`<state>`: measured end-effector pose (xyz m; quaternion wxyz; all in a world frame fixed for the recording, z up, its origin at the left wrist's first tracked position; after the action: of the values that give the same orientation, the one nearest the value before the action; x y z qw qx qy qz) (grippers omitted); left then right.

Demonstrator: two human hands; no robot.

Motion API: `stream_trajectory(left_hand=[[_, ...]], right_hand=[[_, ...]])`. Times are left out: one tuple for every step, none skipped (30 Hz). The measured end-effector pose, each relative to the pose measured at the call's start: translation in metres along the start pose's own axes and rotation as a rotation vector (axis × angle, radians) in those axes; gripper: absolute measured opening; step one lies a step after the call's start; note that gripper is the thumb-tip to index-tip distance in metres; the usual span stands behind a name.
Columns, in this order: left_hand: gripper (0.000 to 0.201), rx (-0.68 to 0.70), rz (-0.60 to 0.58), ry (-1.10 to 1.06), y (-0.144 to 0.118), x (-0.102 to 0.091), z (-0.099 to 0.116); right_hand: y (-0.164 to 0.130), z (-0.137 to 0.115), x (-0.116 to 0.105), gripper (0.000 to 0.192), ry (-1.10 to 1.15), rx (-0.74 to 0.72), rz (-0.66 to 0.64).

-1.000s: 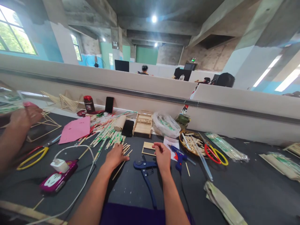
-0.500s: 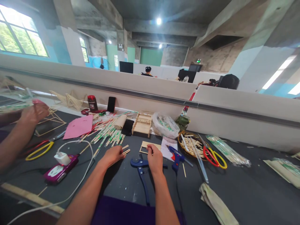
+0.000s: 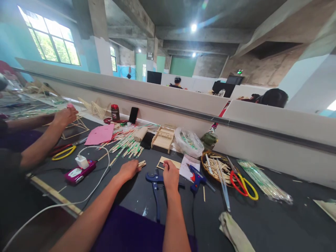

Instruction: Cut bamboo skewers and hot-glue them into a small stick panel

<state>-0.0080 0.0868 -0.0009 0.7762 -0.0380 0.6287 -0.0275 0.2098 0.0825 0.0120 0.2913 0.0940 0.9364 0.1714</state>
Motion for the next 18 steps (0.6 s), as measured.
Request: stream_trajectory(left_hand=[[0.024,-0.002,0.005,0.005,-0.001,0.002,0.0],[0.024,0.001,0.012,0.009,-0.002,0.003,0.002],[0.025,0.008,0.021,0.014,-0.004,0.004,0.004],[0.026,0.017,0.031,0.018,-0.005,0.004,0.006],[0.026,0.027,0.04,0.022,-0.006,0.004,0.009],[0.027,0.036,0.049,0.026,-0.007,0.004,0.011],[0.026,0.043,0.057,0.028,-0.008,0.005,0.014],[0.025,0.048,0.063,0.03,-0.009,0.005,0.015],[0.024,0.051,0.069,0.03,-0.01,0.005,0.016],[0.022,0.05,0.075,0.029,-0.009,0.006,0.015],[0.021,0.049,0.082,0.028,-0.009,0.006,0.014],[0.021,0.045,0.087,0.03,-0.007,0.007,0.012],[0.022,0.036,0.095,0.025,-0.005,0.008,0.009],[0.024,0.018,0.108,0.005,-0.003,0.008,0.006],[0.026,-0.005,0.131,-0.037,0.001,0.008,0.002],[0.027,-0.027,0.164,-0.106,0.005,0.007,-0.002],[0.027,-0.039,0.206,-0.201,0.009,0.005,-0.004],[0.027,-0.036,0.256,-0.321,0.013,0.002,-0.005]], right_hand=[[0.0,0.0,0.001,0.029,0.001,0.002,-0.018],[0.0,0.001,0.003,0.029,0.002,0.003,-0.034],[0.0,0.001,0.003,0.029,0.004,0.007,-0.043],[0.0,0.001,0.003,0.03,0.007,0.01,-0.047],[0.0,0.002,0.003,0.03,0.01,0.012,-0.048],[0.0,0.002,0.002,0.03,0.012,0.012,-0.047],[0.0,0.002,0.001,0.03,0.012,0.011,-0.045],[0.0,0.003,0.001,0.03,0.01,0.01,-0.045],[0.0,0.003,0.0,0.03,0.008,0.012,-0.048],[0.0,0.004,0.0,0.03,0.004,0.016,-0.051],[0.0,0.004,0.0,0.03,0.001,0.02,-0.053],[0.0,0.005,-0.001,0.03,-0.001,0.022,-0.052],[0.0,0.005,-0.001,0.03,-0.002,0.021,-0.052],[0.001,0.005,-0.002,0.03,-0.004,0.021,-0.051],[0.001,0.004,-0.003,0.03,-0.008,0.02,-0.05],[0.001,0.005,-0.003,0.03,-0.013,0.02,-0.048],[0.001,0.005,-0.003,0.03,-0.021,0.024,-0.048],[0.001,0.005,-0.004,0.03,-0.03,0.029,-0.047]])
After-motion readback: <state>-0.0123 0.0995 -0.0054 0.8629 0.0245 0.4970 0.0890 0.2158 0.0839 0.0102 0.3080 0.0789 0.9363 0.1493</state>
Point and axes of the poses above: each hand's wrist, its own y-axis towards the middle knuckle, its own x-axis out of the palm, z = x × y, the point moved 6 cm from there along y, towards the middle knuckle, and after that the axes turned 4 degrees about -x, right-handed, at the moved point
